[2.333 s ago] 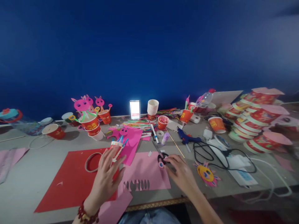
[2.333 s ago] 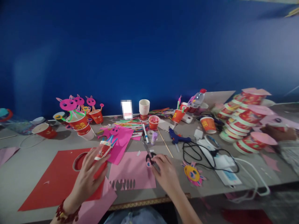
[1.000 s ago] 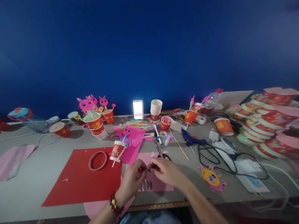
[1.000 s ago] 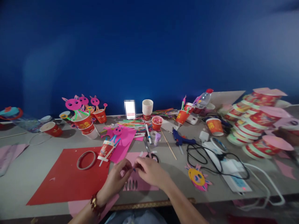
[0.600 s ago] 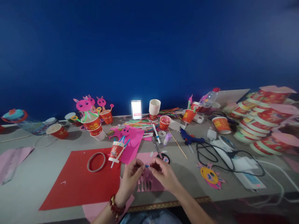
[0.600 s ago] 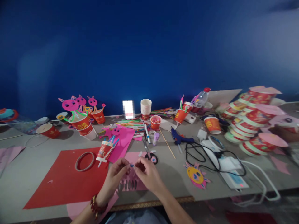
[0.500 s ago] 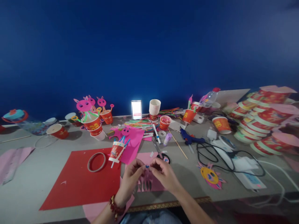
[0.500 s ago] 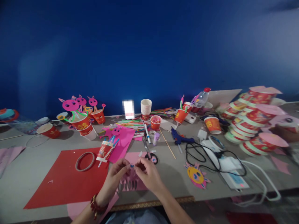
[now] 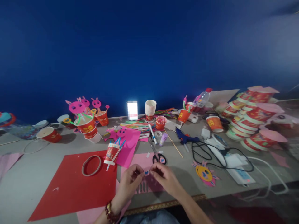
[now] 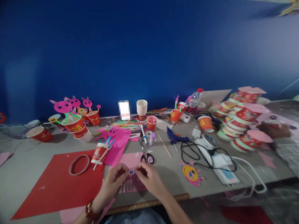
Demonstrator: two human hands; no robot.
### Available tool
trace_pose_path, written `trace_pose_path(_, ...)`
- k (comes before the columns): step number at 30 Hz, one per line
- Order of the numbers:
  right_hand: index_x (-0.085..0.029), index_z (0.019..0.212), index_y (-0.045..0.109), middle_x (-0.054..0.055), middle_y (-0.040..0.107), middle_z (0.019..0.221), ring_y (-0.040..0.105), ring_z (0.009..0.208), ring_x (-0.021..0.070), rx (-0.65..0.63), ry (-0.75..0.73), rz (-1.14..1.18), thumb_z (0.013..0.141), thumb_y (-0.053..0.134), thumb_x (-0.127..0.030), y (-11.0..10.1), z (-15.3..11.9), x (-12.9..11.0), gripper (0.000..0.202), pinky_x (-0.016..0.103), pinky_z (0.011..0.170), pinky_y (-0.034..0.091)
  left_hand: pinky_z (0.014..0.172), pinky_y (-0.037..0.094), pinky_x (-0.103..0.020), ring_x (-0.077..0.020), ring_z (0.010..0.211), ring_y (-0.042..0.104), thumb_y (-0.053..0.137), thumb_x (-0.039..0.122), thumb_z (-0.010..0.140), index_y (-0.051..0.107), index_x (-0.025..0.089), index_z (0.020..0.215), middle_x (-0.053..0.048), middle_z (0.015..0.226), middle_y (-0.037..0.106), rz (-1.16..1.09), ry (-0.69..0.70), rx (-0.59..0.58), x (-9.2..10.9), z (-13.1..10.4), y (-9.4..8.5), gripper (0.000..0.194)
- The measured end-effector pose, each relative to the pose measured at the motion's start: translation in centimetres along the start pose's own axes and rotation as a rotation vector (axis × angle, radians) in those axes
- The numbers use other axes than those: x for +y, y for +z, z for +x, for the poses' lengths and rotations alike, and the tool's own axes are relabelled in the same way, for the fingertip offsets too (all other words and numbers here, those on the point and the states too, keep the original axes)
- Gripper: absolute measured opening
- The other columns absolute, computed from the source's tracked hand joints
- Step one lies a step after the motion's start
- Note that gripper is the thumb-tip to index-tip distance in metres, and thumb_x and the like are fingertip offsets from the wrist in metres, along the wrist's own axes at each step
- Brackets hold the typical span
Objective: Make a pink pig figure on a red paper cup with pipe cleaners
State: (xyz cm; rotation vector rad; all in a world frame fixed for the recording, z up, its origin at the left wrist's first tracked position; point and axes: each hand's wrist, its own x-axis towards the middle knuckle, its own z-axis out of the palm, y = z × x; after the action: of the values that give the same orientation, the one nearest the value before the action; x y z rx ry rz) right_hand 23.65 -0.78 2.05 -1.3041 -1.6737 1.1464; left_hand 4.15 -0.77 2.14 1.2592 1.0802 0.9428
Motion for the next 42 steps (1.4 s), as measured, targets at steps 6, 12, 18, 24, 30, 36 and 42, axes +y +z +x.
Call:
trace_pose_path(6,-0.023,0.087,0.057,0.004,0.067,0.081,0.063,0.071,0.0202,0.322,-0.034,-0.457,0.092,0.052,-0.034,-4.1,-0.6,1.9,0.013,0.028,0.065,0.046,0.054,0.041,-0.022,-0.0145,0.064,0.060,0.057,0.029,0.088,0.057,0.017,0.078,-0.002,0.069,0.061,0.142,-0.002,-0.032,0.2,-0.2,0.0,0.016)
trace_pose_path(12,-0.023,0.083,0.056,0.006,0.065,0.086,0.063,0.078,0.0220,0.312,-0.105,-0.646,0.092,0.051,-0.030,-4.3,-0.3,2.4,0.013,0.030,0.068,0.047,0.062,0.048,-0.024,-0.0173,0.077,0.064,0.054,0.023,0.088,0.057,0.020,0.079,-0.005,0.089,0.067,0.315,0.151,-0.047,0.7,1.5,1.0,0.010)
trace_pose_path(18,-0.023,0.078,0.052,0.004,0.063,0.080,0.063,0.073,0.0212,0.307,-0.086,-0.640,0.090,0.051,-0.025,-3.8,0.1,3.1,0.012,0.028,0.065,0.047,0.081,0.044,-0.035,-0.0223,0.090,0.059,0.061,0.013,0.080,0.060,0.020,0.075,-0.004,0.090,0.065,0.776,0.316,0.034,0.5,4.4,3.0,0.009)
trace_pose_path(24,-0.023,0.078,0.051,0.003,0.063,0.079,0.063,0.071,0.0199,0.308,-0.101,-0.629,0.088,0.050,-0.022,-3.9,0.1,3.1,0.010,0.027,0.064,0.046,0.082,0.041,-0.038,-0.0253,0.096,0.054,0.061,0.011,0.078,0.057,0.021,0.079,-0.005,0.096,0.061,1.039,0.373,0.083,0.4,4.3,3.9,0.011)
trace_pose_path(30,-0.023,0.077,0.050,0.003,0.062,0.078,0.062,0.071,0.0194,0.298,-0.124,-0.619,0.092,0.047,-0.027,-3.8,0.2,3.3,0.015,0.027,0.063,0.045,0.083,0.039,-0.038,-0.0254,0.097,0.053,0.060,0.023,0.086,0.056,0.021,0.080,-0.005,0.096,0.059,1.093,0.374,0.092,0.6,4.1,4.2,0.007)
trace_pose_path(36,-0.023,0.080,0.052,0.004,0.065,0.079,0.062,0.068,0.0198,0.268,-0.052,-0.482,0.094,0.046,-0.034,-4.0,0.1,3.5,0.019,0.027,0.060,0.045,0.082,0.039,-0.039,-0.0257,0.094,0.053,0.057,0.026,0.088,0.055,0.020,0.084,-0.006,0.093,0.058,1.102,0.355,0.109,0.4,4.2,4.4,0.008)
trace_pose_path(42,-0.021,0.076,0.052,-0.001,0.057,0.067,0.056,0.062,0.0169,0.225,0.020,-0.164,0.093,0.051,-0.047,-5.0,0.2,2.7,0.031,0.025,0.059,0.043,0.083,0.041,-0.041,-0.0276,0.095,0.053,0.059,0.024,0.087,0.057,0.019,0.091,-0.008,0.097,0.061,1.077,0.381,0.099,0.2,4.2,4.2,0.007)
